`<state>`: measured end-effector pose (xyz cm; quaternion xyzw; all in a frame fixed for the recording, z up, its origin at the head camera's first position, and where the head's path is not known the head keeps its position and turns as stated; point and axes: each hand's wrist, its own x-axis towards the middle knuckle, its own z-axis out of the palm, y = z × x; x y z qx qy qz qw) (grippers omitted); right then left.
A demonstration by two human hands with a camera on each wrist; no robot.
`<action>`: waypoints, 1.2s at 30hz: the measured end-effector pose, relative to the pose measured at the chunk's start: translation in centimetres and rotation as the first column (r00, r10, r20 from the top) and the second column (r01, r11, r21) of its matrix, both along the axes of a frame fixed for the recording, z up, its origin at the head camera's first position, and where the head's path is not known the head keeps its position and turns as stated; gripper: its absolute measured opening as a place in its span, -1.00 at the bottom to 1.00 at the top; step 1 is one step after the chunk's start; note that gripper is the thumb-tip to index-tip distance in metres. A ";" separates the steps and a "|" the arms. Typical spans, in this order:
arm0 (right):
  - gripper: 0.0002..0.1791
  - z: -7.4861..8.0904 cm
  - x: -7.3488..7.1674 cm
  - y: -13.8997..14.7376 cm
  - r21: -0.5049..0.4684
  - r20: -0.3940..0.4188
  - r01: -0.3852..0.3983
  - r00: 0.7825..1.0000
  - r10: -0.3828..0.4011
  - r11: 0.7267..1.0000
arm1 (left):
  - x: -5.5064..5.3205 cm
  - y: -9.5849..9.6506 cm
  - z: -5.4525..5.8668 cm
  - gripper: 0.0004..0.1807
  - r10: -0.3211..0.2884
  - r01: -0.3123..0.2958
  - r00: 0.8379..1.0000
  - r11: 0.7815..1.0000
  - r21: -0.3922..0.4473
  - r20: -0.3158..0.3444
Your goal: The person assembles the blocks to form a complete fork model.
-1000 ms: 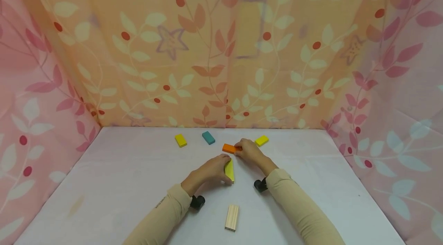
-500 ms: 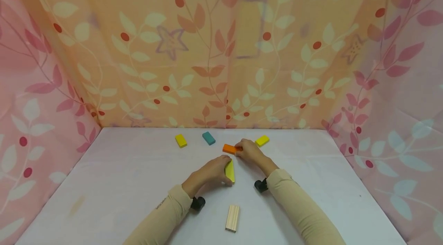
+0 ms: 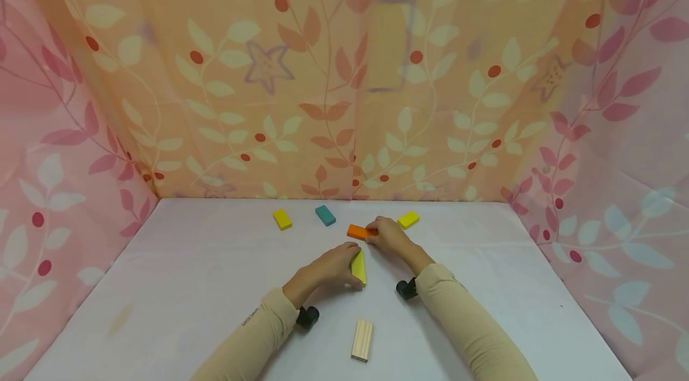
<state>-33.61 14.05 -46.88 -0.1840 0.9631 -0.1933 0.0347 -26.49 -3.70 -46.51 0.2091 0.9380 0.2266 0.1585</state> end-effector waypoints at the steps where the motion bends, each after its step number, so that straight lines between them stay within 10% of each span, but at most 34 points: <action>1: -0.66 0.0 0.0 0.0 -0.001 0.002 0.001 1.000 -0.001 1.000 | 0.0 0.0 0.0 -0.02 -0.001 0.001 1.000 1.000 -0.002 0.000; 36: -0.69 0.0 0.2 0.2 -0.110 0.021 -0.114 0.993 0.117 0.987 | 0.4 0.2 0.2 -0.12 -0.043 0.038 0.995 0.998 -0.059 -0.085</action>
